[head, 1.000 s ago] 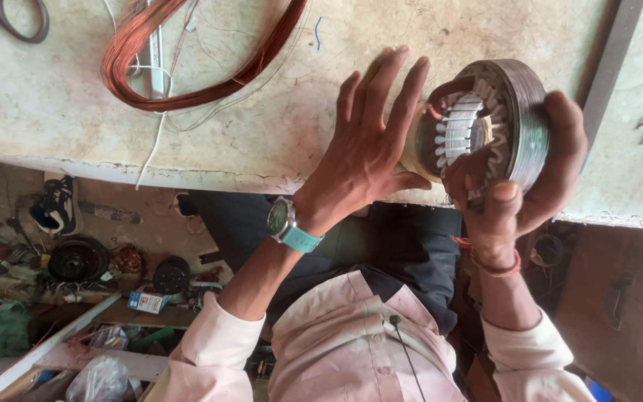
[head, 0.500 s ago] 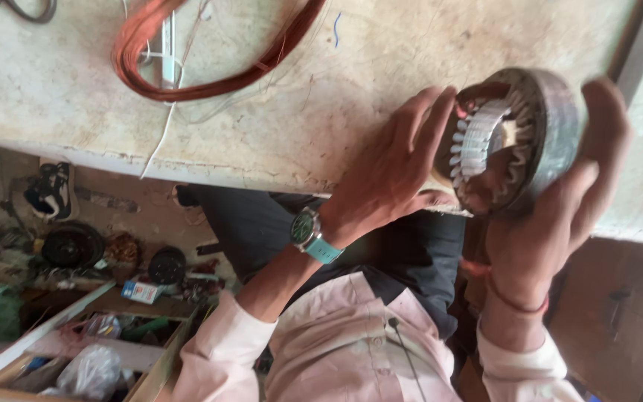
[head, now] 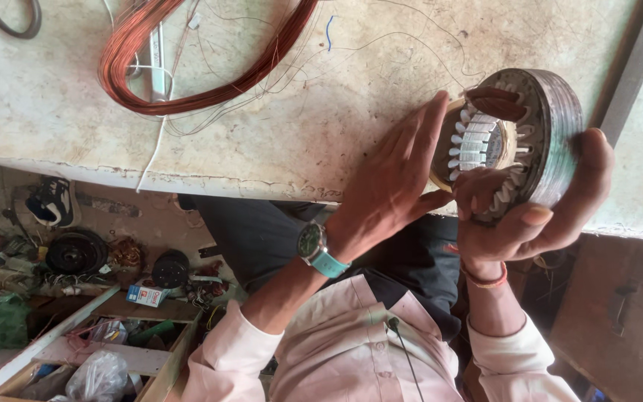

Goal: The person winds copper wire by hand into the slots of a motor stator. They repeatedly feed the wire through the slots, rotate the stator to access different sections, and adjust the wire placement to ensure it sits correctly within the winding pattern.

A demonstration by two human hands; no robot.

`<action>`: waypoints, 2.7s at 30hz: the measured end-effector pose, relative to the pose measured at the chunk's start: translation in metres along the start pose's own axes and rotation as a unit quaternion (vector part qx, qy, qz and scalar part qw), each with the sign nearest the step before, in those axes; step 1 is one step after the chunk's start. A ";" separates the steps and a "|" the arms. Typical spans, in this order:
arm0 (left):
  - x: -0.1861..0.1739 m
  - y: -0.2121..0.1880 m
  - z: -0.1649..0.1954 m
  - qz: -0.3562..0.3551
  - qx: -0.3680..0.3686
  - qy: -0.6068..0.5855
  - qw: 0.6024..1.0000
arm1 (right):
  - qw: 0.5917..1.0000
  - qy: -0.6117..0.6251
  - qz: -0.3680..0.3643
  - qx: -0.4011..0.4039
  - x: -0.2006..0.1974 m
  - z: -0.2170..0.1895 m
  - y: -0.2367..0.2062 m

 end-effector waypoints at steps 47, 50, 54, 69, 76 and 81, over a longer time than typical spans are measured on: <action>0.001 -0.008 0.011 0.053 0.008 0.021 0.998 | 0.996 -0.004 0.029 0.090 0.001 0.008 -0.014; 0.002 -0.008 0.011 0.054 0.020 0.031 0.998 | 0.994 0.018 0.007 0.112 -0.002 0.013 -0.021; 0.001 -0.011 0.008 0.037 0.019 0.043 0.998 | 0.993 0.074 0.002 0.087 -0.004 0.026 -0.025; -0.092 0.031 -0.029 0.146 0.076 0.138 0.977 | 0.982 0.068 0.034 0.173 -0.020 0.069 -0.040; -0.077 0.015 -0.035 -0.049 0.042 0.244 0.968 | 0.981 0.057 0.029 0.181 -0.023 0.064 -0.042; -0.059 -0.003 -0.029 -0.119 0.027 0.228 0.966 | 0.981 0.080 0.032 0.173 -0.022 0.064 -0.042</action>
Point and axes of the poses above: each hand's wrist, its own y-axis towards the middle knuckle, its own x-axis out of the palm, z = x × y, the point moved 5 cm from there along y, towards the middle knuckle, and after that the axes turned 4 degrees about z, right-handed, at the moved point
